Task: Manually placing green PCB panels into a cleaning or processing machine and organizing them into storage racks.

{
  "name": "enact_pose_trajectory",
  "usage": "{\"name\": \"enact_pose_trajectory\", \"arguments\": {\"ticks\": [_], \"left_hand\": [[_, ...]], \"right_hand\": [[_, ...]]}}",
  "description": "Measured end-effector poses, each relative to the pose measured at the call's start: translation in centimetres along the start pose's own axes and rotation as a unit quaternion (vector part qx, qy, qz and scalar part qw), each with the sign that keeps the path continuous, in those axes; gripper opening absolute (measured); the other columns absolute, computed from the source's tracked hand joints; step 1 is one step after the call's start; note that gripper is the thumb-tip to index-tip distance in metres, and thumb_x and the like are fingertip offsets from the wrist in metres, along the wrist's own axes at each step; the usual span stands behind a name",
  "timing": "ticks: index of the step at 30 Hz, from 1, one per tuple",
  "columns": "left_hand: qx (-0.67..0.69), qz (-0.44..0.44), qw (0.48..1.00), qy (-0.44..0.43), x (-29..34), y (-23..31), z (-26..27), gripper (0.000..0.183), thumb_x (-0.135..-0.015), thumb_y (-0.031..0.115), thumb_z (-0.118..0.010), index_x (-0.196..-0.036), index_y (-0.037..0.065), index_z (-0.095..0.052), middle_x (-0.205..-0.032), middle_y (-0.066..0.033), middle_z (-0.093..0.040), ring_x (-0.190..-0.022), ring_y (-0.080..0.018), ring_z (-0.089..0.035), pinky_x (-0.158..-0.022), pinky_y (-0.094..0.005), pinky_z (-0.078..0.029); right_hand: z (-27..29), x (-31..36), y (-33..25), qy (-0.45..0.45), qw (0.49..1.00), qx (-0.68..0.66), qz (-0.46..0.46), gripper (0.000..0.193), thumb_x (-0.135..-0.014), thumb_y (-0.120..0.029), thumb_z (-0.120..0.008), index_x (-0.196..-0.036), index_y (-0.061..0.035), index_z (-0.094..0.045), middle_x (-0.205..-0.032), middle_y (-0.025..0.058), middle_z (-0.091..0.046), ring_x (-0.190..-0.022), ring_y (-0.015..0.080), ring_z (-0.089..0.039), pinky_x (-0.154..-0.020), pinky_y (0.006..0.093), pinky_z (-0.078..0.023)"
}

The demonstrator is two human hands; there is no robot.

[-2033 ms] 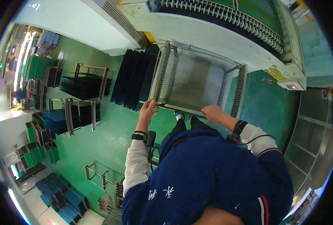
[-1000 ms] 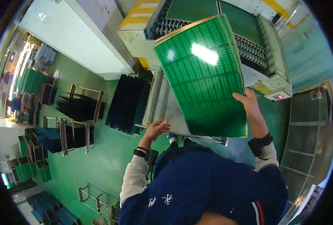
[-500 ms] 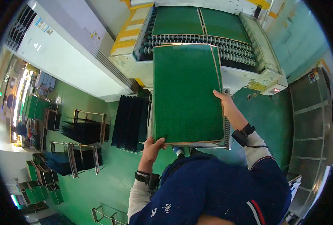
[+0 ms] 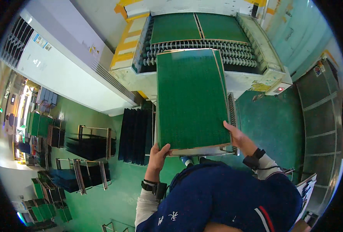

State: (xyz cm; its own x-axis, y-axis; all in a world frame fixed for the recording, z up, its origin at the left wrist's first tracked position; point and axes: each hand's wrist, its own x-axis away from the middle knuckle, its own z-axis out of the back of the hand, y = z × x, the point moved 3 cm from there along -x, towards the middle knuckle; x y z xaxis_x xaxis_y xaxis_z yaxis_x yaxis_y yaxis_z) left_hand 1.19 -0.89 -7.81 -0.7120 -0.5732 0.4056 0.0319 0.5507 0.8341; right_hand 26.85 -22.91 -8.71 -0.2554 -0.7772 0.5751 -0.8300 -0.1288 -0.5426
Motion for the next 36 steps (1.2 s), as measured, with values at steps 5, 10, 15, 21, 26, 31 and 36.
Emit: {"name": "enact_pose_trajectory", "arguments": {"ticks": [5, 10, 15, 21, 26, 31, 36], "left_hand": [[0.037, 0.011, 0.999, -0.016, -1.5, 0.9, -0.6, 0.021, -0.090, 0.005, -0.057, -0.111, 0.000, -0.054, -0.091, -0.0062, -0.063, -0.066, -0.0124, -0.059, -0.057, -0.0258, -0.049], [0.046, 0.001, 0.999, 0.024, -1.3, 2.3, -0.4, 0.019, -0.090, 0.005, -0.058, -0.109, 0.002, -0.057, -0.085, -0.0039, -0.063, -0.063, -0.0110, -0.057, -0.055, -0.0237, -0.046], [0.097, 0.002, 0.995, 0.019, -0.7, 2.8, 1.1, 0.018, -0.092, 0.004, -0.055, -0.109, 0.002, -0.059, -0.090, -0.0056, -0.065, -0.069, -0.0135, -0.060, -0.058, -0.0244, -0.048], [0.195, -0.046, 0.980, 0.002, -1.1, 3.0, 1.4, 0.016, -0.094, 0.009, -0.052, -0.107, 0.003, -0.061, -0.098, -0.0074, -0.067, -0.084, -0.0182, -0.064, -0.068, -0.0299, -0.051], [0.212, -0.065, 0.975, -0.027, -2.3, 3.3, 1.5, 0.016, -0.094, 0.010, -0.053, -0.107, 0.006, -0.062, -0.101, -0.0067, -0.067, -0.088, -0.0178, -0.064, -0.070, -0.0311, -0.051], [0.225, -0.066, 0.972, -0.016, -4.4, 3.4, 2.8, 0.017, -0.095, 0.011, -0.053, -0.108, 0.006, -0.061, -0.102, -0.0064, -0.067, -0.088, -0.0173, -0.063, -0.070, -0.0305, -0.051], [0.221, -0.074, 0.972, -0.032, -5.8, 4.1, 2.7, 0.017, -0.095, 0.015, -0.054, -0.109, 0.007, -0.061, -0.103, -0.0059, -0.067, -0.088, -0.0169, -0.063, -0.072, -0.0311, -0.052]], "right_hand": [[0.3, 0.4, 0.0, 0.025, 0.998, -0.048, 0.029, 0.053, -0.092, -0.041, -0.056, -0.127, -0.0024, -0.050, -0.120, 0.0141, -0.060, -0.102, 0.0266, -0.063, -0.087, 0.0426, -0.053], [2.7, 0.1, -1.1, 0.051, 0.993, -0.074, 0.076, 0.042, -0.091, -0.032, -0.059, -0.119, -0.0021, -0.054, -0.113, 0.0128, -0.063, -0.099, 0.0260, -0.064, -0.083, 0.0438, -0.054], [3.8, 0.2, -2.0, 0.022, 0.984, -0.103, 0.144, 0.032, -0.091, -0.018, -0.058, -0.116, 0.0010, -0.054, -0.110, 0.0131, -0.064, -0.100, 0.0270, -0.064, -0.085, 0.0435, -0.053], [4.3, 1.5, -3.6, 0.058, 0.970, -0.146, 0.185, 0.028, -0.090, -0.009, -0.056, -0.115, 0.0028, -0.052, -0.109, 0.0158, -0.062, -0.096, 0.0290, -0.064, -0.086, 0.0444, -0.053], [8.2, 2.4, -4.6, 0.095, 0.959, -0.160, 0.212, 0.025, -0.089, -0.011, -0.058, -0.112, -0.0015, -0.054, -0.105, 0.0123, -0.063, -0.092, 0.0268, -0.064, -0.080, 0.0405, -0.054], [9.8, 4.3, -6.7, 0.132, 0.951, -0.132, 0.247, 0.028, -0.088, -0.016, -0.060, -0.112, -0.0037, -0.056, -0.105, 0.0093, -0.064, -0.091, 0.0245, -0.064, -0.078, 0.0373, -0.052], [11.6, 5.3, -8.7, 0.127, 0.942, -0.130, 0.282, 0.030, -0.088, -0.017, -0.060, -0.114, -0.0024, -0.055, -0.106, 0.0099, -0.064, -0.092, 0.0241, -0.063, -0.080, 0.0376, -0.052]]}}
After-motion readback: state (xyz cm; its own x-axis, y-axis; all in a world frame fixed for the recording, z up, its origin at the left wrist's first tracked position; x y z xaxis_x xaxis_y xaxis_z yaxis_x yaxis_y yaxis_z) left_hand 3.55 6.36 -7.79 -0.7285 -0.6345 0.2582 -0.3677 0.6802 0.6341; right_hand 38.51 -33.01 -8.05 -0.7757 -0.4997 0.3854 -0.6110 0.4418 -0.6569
